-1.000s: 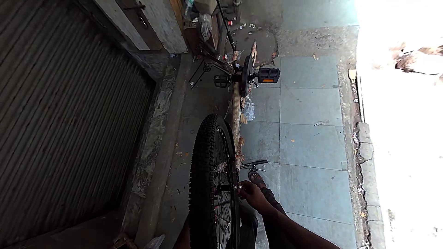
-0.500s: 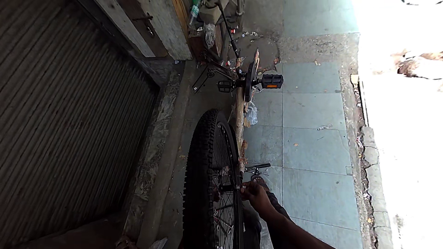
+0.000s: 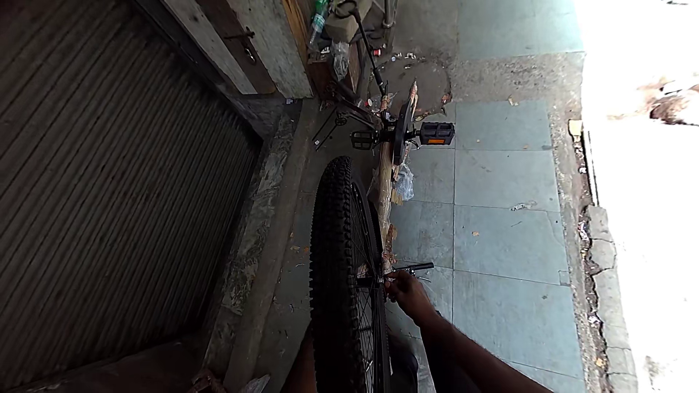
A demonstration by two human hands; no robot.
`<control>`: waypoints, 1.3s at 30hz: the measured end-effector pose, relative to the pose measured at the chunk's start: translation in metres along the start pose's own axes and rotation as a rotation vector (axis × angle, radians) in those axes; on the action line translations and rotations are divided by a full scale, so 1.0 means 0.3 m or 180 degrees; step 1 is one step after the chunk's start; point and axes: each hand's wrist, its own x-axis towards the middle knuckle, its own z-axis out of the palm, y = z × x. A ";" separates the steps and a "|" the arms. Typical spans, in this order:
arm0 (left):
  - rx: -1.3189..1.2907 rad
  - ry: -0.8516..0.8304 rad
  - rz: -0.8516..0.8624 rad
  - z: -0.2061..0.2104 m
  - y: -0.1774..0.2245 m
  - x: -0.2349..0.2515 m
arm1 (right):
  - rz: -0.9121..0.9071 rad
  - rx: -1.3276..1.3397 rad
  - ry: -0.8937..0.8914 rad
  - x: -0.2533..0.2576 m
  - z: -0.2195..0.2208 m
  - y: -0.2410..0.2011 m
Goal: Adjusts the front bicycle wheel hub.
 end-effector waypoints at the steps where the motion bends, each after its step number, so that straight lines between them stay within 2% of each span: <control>1: 0.0001 -0.0030 -0.0090 -0.002 0.000 0.005 | -0.0005 -0.0074 -0.0031 0.003 -0.002 0.000; 4: -0.0069 -0.0110 0.0034 -0.003 -0.017 0.008 | -0.0095 -0.0346 -0.0074 0.010 -0.013 -0.003; 9: 0.0151 0.0105 -0.0326 0.081 0.180 -0.177 | -0.0361 -0.0744 -0.0134 0.009 -0.028 0.005; 12: 0.0034 -0.0204 -0.0113 0.039 0.117 -0.121 | -0.0539 -0.0842 -0.0137 0.010 -0.029 0.025; 15: -0.0313 -0.0962 0.0612 -0.034 -0.006 -0.029 | -0.0632 -0.0767 -0.0186 0.014 -0.033 0.040; 18: 0.0187 -0.0100 -0.0475 0.070 0.188 -0.160 | -0.0545 -0.0653 -0.0209 0.014 -0.034 0.037; 19: 0.0101 -0.0216 -0.0374 0.057 0.172 -0.151 | -0.0594 -0.0707 -0.0195 0.015 -0.036 0.039; 21: -0.0294 -0.0904 0.0339 -0.027 0.018 -0.039 | -0.0768 -0.0803 -0.0183 0.018 -0.044 0.045; 23: -0.0071 -0.0470 -0.0157 -0.006 0.039 -0.029 | -0.0729 -0.0553 -0.0314 0.025 -0.055 0.050; 24: -0.0085 -0.0443 -0.0257 -0.008 0.035 -0.013 | -0.0646 -0.0313 -0.0408 0.028 -0.058 0.054; 25: -0.0423 -0.0936 0.0169 -0.051 -0.028 0.030 | -0.0526 -0.0076 -0.0494 0.031 -0.061 0.057; 26: -0.0865 -0.1816 0.0924 -0.108 -0.134 0.124 | -0.0424 0.0075 -0.0525 0.035 -0.062 0.058; 28: -0.0282 -0.0543 -0.0104 -0.030 -0.027 0.035 | -0.0340 -0.0039 -0.0451 0.035 -0.060 0.039; 29: -0.0029 -0.0292 -0.0340 -0.007 0.006 0.015 | -0.0390 -0.0216 -0.0429 0.036 -0.063 0.026; 30: 0.0101 -0.0311 -0.0315 -0.016 -0.011 0.031 | -0.0486 -0.0363 -0.0435 0.035 -0.069 0.015; 33: 0.0085 -0.0641 0.0263 -0.093 -0.174 0.173 | -0.0638 -0.0297 -0.0555 0.030 -0.085 0.014; 36: 0.0052 -0.1068 0.1073 -0.189 -0.371 0.348 | -0.0226 0.0227 -0.0586 0.028 -0.079 0.037; 38: 0.0261 -0.1075 0.1297 -0.184 -0.333 0.313 | -0.0018 0.0226 -0.0549 0.031 -0.078 0.030; 39: 0.0427 -0.0797 0.0827 -0.137 -0.216 0.207 | -0.0102 0.0171 -0.0582 0.027 -0.081 0.018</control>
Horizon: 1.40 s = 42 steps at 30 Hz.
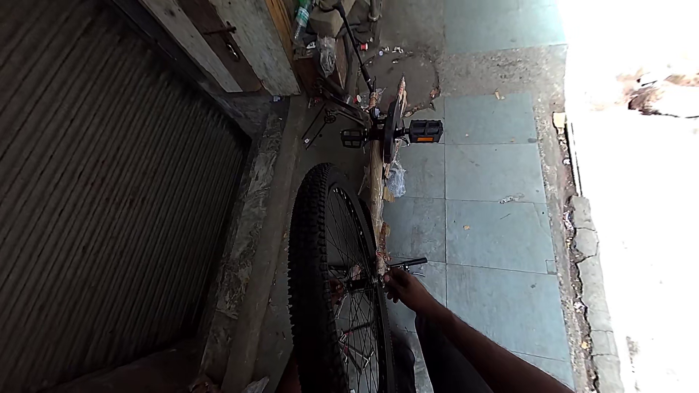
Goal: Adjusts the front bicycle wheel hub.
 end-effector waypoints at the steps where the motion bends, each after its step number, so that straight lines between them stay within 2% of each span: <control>1: 0.0143 0.0197 -0.0379 0.042 0.110 -0.040 | -0.0151 -0.0070 -0.0038 -0.003 -0.005 -0.007; 4: 0.0258 0.0333 -0.0417 0.075 0.196 -0.095 | -0.0366 -0.0019 -0.0099 -0.009 -0.003 -0.011; 8: 0.0118 0.0170 -0.0333 0.067 0.189 -0.092 | -0.0210 -0.0153 -0.0048 0.007 0.012 -0.003; 11: 0.0266 0.0092 -0.0860 0.136 0.424 -0.162 | -0.0328 -0.0666 -0.0219 0.030 -0.008 -0.022; 14: 0.0430 -0.0164 -0.0814 0.136 0.482 -0.181 | -0.0288 -0.0676 -0.0511 0.057 -0.046 -0.038; 17: 0.0440 -0.0077 -0.0929 0.145 0.518 -0.177 | -0.0308 -0.0614 -0.0762 0.087 -0.081 -0.044; 18: 0.0374 -0.0045 -0.0938 0.137 0.491 -0.165 | -0.0310 -0.0635 -0.0835 0.089 -0.085 -0.051; 21: -0.0031 -0.0103 -0.0576 0.070 0.276 -0.090 | -0.0286 -0.0532 -0.0861 0.084 -0.077 -0.052; 23: -0.0068 0.0031 -0.0586 0.076 0.260 -0.082 | -0.0249 -0.0392 -0.0877 0.080 -0.074 -0.057; 24: -0.0081 -0.0068 -0.0281 0.062 0.225 -0.077 | -0.0244 -0.0364 -0.0896 0.083 -0.076 -0.060; 26: -0.0045 -0.0395 0.0771 0.016 0.100 -0.049 | -0.0215 -0.0359 -0.0978 0.089 -0.075 -0.061; 27: 0.0086 0.0025 -0.0491 0.065 0.246 -0.077 | -0.0216 -0.0411 -0.1019 0.094 -0.075 -0.066; 28: 0.0191 0.0061 -0.0850 0.073 0.277 -0.062 | -0.0230 -0.0472 -0.1052 0.101 -0.078 -0.067; 30: 0.0307 0.0082 -0.0909 0.066 0.236 -0.046 | -0.0270 -0.0632 -0.1091 0.110 -0.086 -0.066; 31: 0.0352 0.0155 -0.0847 0.052 0.169 -0.036 | -0.0320 -0.0728 -0.1071 0.114 -0.091 -0.062; 32: 0.0408 0.0106 -0.0577 0.011 0.042 -0.013 | -0.0372 -0.0820 -0.1038 0.117 -0.096 -0.055; 34: -0.0030 0.0149 -0.0666 -0.043 -0.131 0.046 | -0.0441 -0.0935 -0.0947 0.119 -0.099 -0.042; 36: -0.0019 0.0138 -0.0719 -0.054 -0.141 0.064 | -0.0542 -0.1051 -0.0874 0.118 -0.094 -0.017; 39: 0.0632 -0.0064 -0.0259 -0.056 -0.052 0.050 | -0.0632 -0.1459 -0.0740 0.118 -0.089 0.018; 40: 0.0666 -0.0055 -0.0280 -0.061 -0.073 0.059 | -0.0658 -0.1573 -0.0679 0.114 -0.087 0.022; 42: 0.0318 0.0140 -0.0659 -0.073 -0.193 0.092 | -0.0833 -0.1788 -0.0490 0.103 -0.075 0.026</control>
